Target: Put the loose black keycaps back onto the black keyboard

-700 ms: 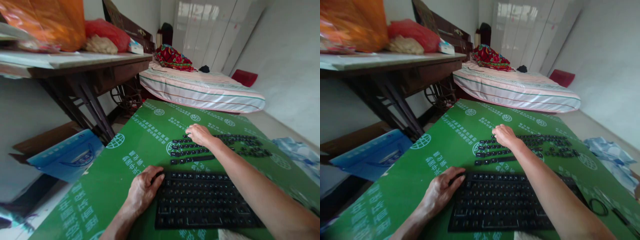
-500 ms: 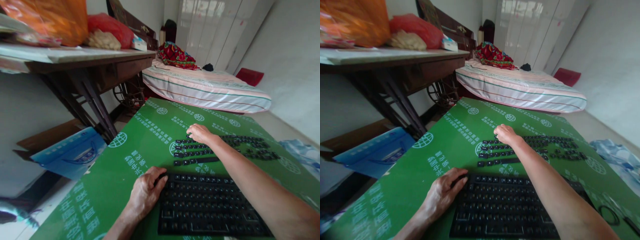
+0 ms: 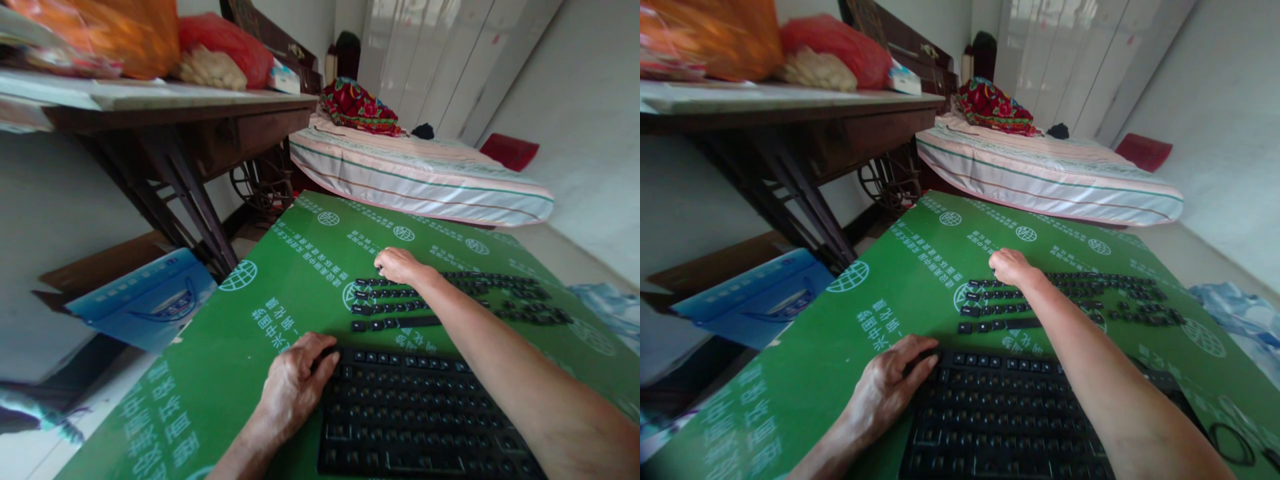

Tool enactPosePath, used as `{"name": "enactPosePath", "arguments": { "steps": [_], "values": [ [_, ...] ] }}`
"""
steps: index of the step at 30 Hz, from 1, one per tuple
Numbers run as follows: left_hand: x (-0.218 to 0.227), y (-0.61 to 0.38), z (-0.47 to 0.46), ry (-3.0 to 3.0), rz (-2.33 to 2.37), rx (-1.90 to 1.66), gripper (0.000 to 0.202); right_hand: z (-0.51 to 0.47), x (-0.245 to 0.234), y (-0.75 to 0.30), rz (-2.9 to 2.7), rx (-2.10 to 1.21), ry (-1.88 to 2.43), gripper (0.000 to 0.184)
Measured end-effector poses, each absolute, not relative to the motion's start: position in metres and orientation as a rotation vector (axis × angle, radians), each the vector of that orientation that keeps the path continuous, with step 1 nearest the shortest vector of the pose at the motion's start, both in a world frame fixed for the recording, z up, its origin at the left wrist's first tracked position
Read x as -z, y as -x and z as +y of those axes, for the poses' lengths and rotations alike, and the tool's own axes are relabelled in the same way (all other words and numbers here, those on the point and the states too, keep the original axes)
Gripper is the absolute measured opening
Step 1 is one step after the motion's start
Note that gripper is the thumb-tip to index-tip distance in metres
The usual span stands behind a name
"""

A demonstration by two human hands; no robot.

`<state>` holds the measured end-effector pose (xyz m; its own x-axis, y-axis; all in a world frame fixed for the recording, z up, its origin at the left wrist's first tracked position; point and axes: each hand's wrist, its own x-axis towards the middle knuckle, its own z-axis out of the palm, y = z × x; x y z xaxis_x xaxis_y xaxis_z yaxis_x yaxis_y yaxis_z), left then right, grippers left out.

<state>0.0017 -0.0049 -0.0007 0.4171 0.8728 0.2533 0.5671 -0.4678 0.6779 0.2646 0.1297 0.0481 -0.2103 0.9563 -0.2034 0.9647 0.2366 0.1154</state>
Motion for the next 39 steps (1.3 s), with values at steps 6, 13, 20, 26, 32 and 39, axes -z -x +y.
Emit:
{"name": "enactPosePath", "arguments": {
  "steps": [6, 13, 20, 26, 32, 39],
  "values": [
    [0.002, -0.002, -0.004, -2.196, 1.225, -0.807, 0.024, 0.137, -0.051, -0.260, 2.267, 0.104, -1.820, 0.013],
    [0.000, -0.003, -0.003, -2.197, 1.230, -0.802, 0.026, 0.143, -0.052, -0.263, 2.317, 0.189, -1.882, 0.021],
    [-0.002, -0.004, -0.005, -2.174, 1.226, -0.762, 0.029, 0.148, -0.045, -0.267, 2.316, 0.286, -1.926, 0.016],
    [-0.002, -0.004, -0.006, -2.137, 1.234, -0.759, 0.028, 0.160, -0.038, -0.266, 2.285, 0.302, -1.981, 0.021],
    [-0.002, -0.004, -0.007, -2.115, 1.228, -0.747, 0.027, 0.164, -0.041, -0.263, 2.270, 0.287, -1.961, 0.018],
    [-0.003, -0.005, -0.007, -2.112, 1.217, -0.755, 0.027, 0.164, -0.046, -0.254, 2.260, 0.218, -1.921, 0.020]
  ]
}}
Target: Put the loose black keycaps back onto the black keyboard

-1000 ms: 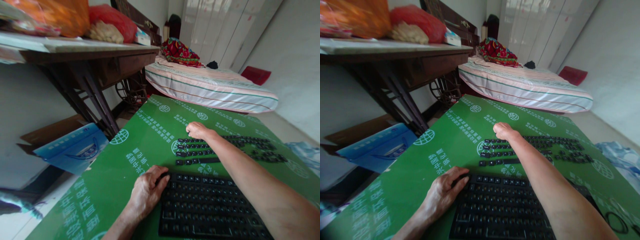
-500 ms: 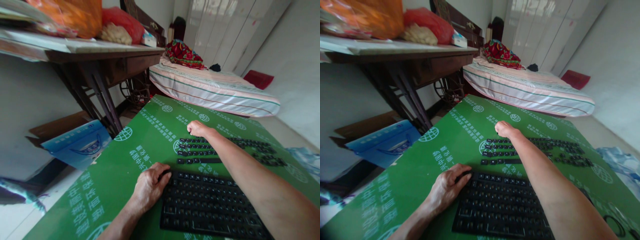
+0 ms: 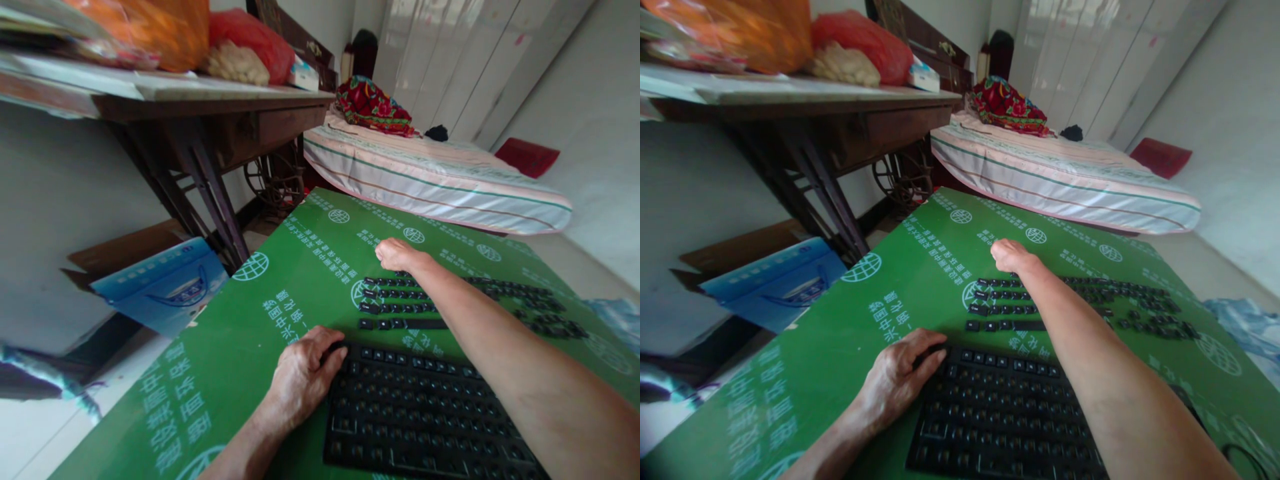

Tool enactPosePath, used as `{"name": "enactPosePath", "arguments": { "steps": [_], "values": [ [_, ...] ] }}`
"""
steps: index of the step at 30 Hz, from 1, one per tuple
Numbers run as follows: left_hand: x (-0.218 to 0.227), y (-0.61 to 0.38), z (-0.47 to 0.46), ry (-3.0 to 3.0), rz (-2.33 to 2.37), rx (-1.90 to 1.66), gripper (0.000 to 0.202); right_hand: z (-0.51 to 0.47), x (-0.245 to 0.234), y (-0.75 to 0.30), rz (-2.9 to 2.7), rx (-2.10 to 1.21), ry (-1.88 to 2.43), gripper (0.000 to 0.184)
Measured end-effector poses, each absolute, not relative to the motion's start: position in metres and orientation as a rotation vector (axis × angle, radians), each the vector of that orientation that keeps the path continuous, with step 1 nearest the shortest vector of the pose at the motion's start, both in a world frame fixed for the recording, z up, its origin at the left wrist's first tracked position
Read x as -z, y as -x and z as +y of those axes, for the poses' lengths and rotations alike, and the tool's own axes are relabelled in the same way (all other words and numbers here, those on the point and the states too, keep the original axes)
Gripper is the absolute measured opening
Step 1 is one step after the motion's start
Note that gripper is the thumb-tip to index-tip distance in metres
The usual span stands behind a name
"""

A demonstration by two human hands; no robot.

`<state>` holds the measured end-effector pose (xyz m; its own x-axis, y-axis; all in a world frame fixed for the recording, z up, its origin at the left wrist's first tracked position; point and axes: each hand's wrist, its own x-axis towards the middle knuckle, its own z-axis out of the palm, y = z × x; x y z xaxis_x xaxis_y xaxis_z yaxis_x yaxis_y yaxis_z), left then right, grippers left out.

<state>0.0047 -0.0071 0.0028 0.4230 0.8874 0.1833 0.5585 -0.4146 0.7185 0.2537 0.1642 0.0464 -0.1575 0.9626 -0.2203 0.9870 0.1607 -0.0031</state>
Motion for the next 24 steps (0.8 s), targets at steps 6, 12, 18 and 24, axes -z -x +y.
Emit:
{"name": "enactPosePath", "arguments": {
  "steps": [6, 12, 18, 24],
  "values": [
    [-0.002, -0.005, -0.007, -2.107, 1.234, -0.751, 0.026, 0.160, -0.047, -0.251, 2.341, 0.234, -1.939, 0.017],
    [-0.002, -0.005, -0.007, -2.102, 1.233, -0.747, 0.026, 0.154, -0.054, -0.247, 2.516, 0.425, -2.112, 0.010],
    [-0.004, -0.007, -0.009, -2.022, 1.258, -0.783, 0.026, 0.083, -0.066, -0.231, 2.792, 1.652, -1.960, 0.018],
    [-0.015, -0.007, -0.015, -1.778, 1.157, -1.037, 0.026, 0.005, -0.062, -0.209, 2.412, 2.780, -1.551, 0.018]
  ]
}}
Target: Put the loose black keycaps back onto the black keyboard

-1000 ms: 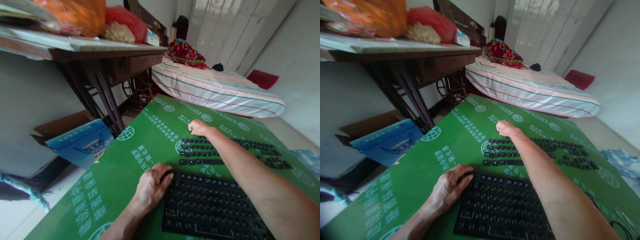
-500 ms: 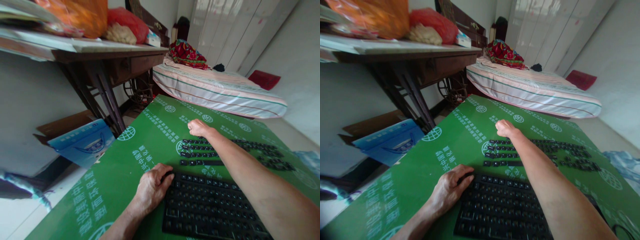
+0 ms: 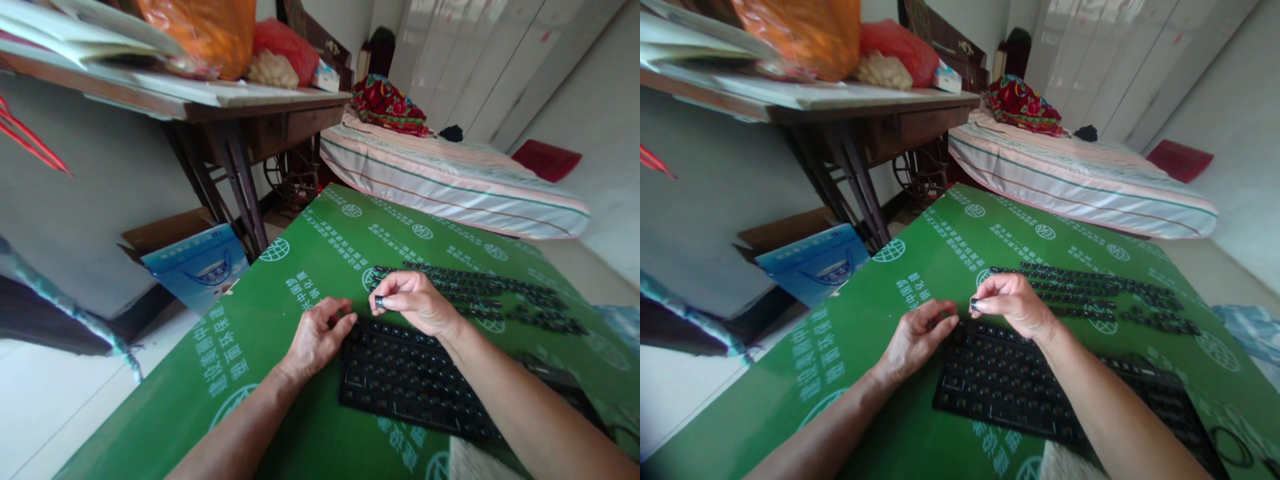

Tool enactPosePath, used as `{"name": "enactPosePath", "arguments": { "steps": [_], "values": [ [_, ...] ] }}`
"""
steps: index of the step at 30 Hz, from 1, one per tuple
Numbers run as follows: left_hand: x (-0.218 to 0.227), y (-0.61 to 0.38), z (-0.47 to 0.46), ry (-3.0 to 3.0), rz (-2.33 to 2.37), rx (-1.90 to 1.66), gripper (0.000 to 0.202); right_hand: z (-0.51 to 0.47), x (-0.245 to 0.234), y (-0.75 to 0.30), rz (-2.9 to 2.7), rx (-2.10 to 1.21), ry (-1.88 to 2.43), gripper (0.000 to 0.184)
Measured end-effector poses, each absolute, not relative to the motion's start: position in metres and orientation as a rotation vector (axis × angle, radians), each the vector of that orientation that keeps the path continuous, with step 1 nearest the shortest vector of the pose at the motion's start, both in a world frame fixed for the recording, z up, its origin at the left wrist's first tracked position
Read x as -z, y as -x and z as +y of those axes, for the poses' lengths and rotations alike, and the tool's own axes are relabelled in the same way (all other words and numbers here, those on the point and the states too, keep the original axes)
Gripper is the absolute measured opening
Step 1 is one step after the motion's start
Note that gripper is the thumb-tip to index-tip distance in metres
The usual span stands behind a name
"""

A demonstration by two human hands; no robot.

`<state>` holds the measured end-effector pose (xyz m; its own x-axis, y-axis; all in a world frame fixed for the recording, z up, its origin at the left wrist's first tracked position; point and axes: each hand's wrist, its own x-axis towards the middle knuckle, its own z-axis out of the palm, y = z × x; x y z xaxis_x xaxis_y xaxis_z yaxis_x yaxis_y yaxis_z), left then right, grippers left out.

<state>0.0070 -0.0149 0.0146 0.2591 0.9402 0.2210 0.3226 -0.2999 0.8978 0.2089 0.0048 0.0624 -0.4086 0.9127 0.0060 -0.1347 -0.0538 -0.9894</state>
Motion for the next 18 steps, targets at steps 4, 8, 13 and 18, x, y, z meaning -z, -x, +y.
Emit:
{"name": "enactPosePath", "arguments": {
  "steps": [4, 8, 13, 18],
  "values": [
    [-0.031, -0.008, -0.022, -1.434, 0.906, -1.061, 0.034, -0.017, -0.057, -0.199, -1.263, -1.685, 0.867, 0.017],
    [-0.040, -0.009, -0.026, -1.232, 0.712, -0.963, 0.033, -0.025, -0.050, -0.196, -1.157, -1.739, 0.888, 0.019],
    [-0.037, -0.012, -0.028, -1.193, 0.654, -0.885, 0.026, -0.032, -0.042, -0.195, -1.096, -1.769, 0.895, 0.019],
    [-0.038, -0.012, -0.029, -1.164, 0.656, -0.880, 0.022, -0.038, -0.038, -0.196, -1.073, -1.769, 0.912, 0.020]
  ]
}}
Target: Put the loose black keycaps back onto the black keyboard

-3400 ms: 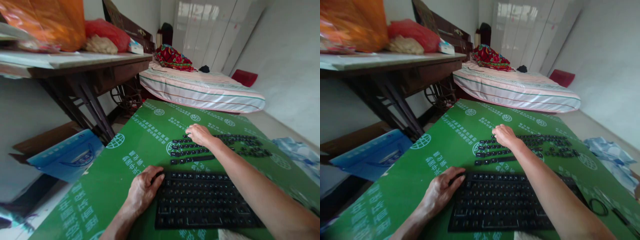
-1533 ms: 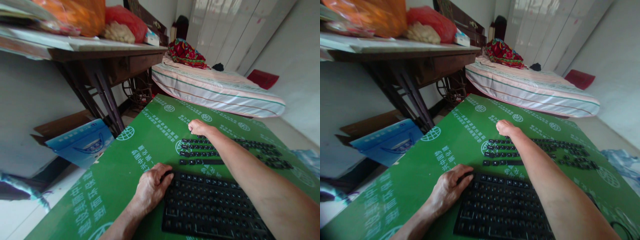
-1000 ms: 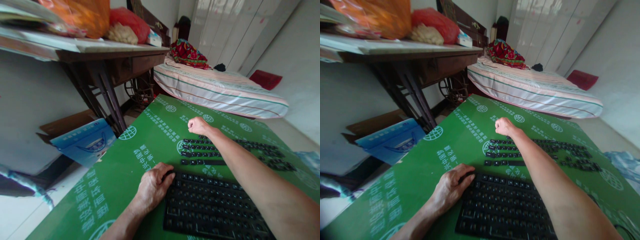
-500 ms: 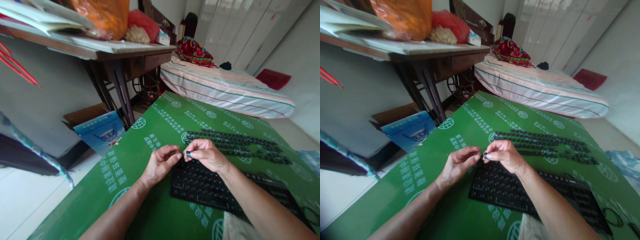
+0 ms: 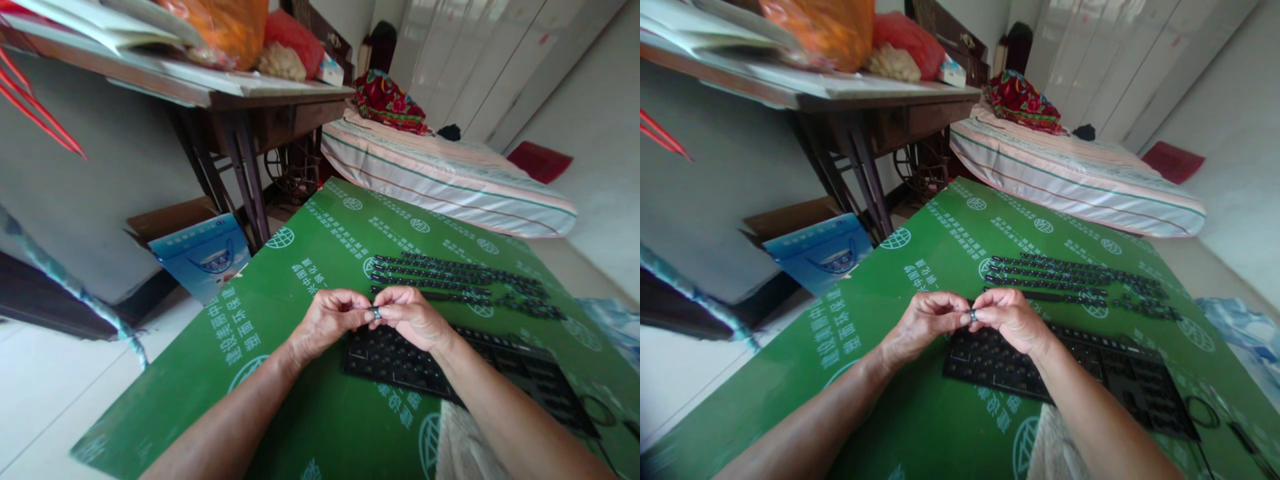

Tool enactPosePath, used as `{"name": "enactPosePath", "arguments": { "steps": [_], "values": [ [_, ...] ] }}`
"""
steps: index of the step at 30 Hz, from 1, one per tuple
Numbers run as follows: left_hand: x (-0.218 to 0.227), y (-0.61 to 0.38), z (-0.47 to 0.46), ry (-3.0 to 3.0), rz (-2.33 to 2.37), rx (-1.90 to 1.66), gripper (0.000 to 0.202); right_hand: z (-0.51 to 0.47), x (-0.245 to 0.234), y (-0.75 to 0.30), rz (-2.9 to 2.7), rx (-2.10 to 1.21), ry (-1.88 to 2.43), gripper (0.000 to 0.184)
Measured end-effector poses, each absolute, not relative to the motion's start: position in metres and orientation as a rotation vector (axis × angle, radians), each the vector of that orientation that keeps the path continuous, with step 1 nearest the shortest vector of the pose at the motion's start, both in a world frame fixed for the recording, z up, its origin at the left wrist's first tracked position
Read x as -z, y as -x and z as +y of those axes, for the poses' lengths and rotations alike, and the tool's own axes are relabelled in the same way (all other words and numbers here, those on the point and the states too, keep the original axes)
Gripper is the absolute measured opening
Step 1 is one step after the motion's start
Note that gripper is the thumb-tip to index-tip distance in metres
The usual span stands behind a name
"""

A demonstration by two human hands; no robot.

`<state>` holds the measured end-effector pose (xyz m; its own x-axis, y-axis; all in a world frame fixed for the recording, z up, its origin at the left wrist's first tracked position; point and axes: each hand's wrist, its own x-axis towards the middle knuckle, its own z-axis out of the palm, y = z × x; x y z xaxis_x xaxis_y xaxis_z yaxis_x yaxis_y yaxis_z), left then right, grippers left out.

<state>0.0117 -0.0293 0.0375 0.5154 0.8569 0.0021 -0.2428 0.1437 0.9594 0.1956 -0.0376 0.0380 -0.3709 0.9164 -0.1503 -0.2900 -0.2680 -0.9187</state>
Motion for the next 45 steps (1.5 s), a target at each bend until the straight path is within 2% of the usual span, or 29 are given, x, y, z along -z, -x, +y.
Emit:
{"name": "enactPosePath", "arguments": {
  "steps": [14, 45],
  "values": [
    [-0.027, -0.010, -0.024, -0.993, 0.612, -0.777, 0.024, -0.055, -0.039, -0.188, -1.020, -1.526, 1.041, 0.017],
    [-0.017, -0.014, -0.023, -0.828, 0.548, -0.775, 0.030, -0.072, -0.037, -0.174, -1.413, -0.886, 1.296, 0.018]
  ]
}}
